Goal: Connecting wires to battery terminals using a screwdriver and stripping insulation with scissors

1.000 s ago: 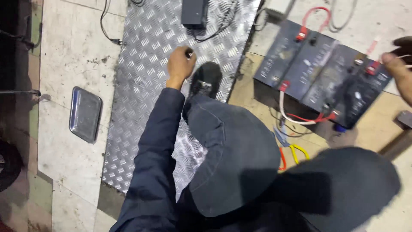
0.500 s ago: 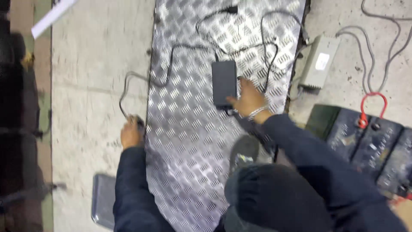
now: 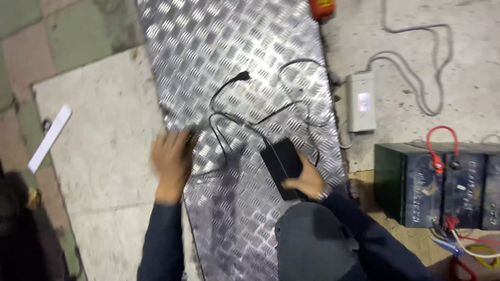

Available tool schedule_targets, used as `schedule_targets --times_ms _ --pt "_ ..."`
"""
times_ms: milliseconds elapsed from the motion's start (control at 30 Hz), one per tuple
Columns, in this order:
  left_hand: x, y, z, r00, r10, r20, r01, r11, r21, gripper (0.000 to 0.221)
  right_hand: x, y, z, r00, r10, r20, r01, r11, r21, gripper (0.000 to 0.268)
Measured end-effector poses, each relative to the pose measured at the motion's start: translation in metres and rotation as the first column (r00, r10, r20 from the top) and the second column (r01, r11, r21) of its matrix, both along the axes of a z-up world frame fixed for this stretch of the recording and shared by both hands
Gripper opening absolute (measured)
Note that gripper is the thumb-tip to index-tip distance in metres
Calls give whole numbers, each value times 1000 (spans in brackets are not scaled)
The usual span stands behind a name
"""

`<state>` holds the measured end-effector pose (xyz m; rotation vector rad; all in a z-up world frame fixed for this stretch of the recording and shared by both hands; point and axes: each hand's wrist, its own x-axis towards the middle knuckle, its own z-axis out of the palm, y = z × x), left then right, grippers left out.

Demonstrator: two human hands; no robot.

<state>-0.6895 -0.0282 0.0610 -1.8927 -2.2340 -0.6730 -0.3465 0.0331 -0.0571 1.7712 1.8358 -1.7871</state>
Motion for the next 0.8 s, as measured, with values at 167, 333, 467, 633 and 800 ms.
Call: schedule_targets --times_ms 167,333,467,633,800 --pt "62 291 -72 986 -115 118 134 977 -165 33 133 -36 -67 892 -246 -380 219 969 -113 139" --pt "99 447 -119 930 -206 303 256 957 -136 20 164 -37 -40 599 -263 -756 256 958 -130 118" --pt "99 492 -149 926 -360 118 374 916 -142 20 175 -59 -71 710 -409 -574 407 903 -139 114" --pt "105 504 -167 931 -365 27 345 849 -401 20 180 -73 -102 746 -362 -558 426 904 -17 117" --pt "117 521 -177 868 -464 -177 367 840 -400 16 182 -68 -97 699 -403 -591 435 895 -95 114"
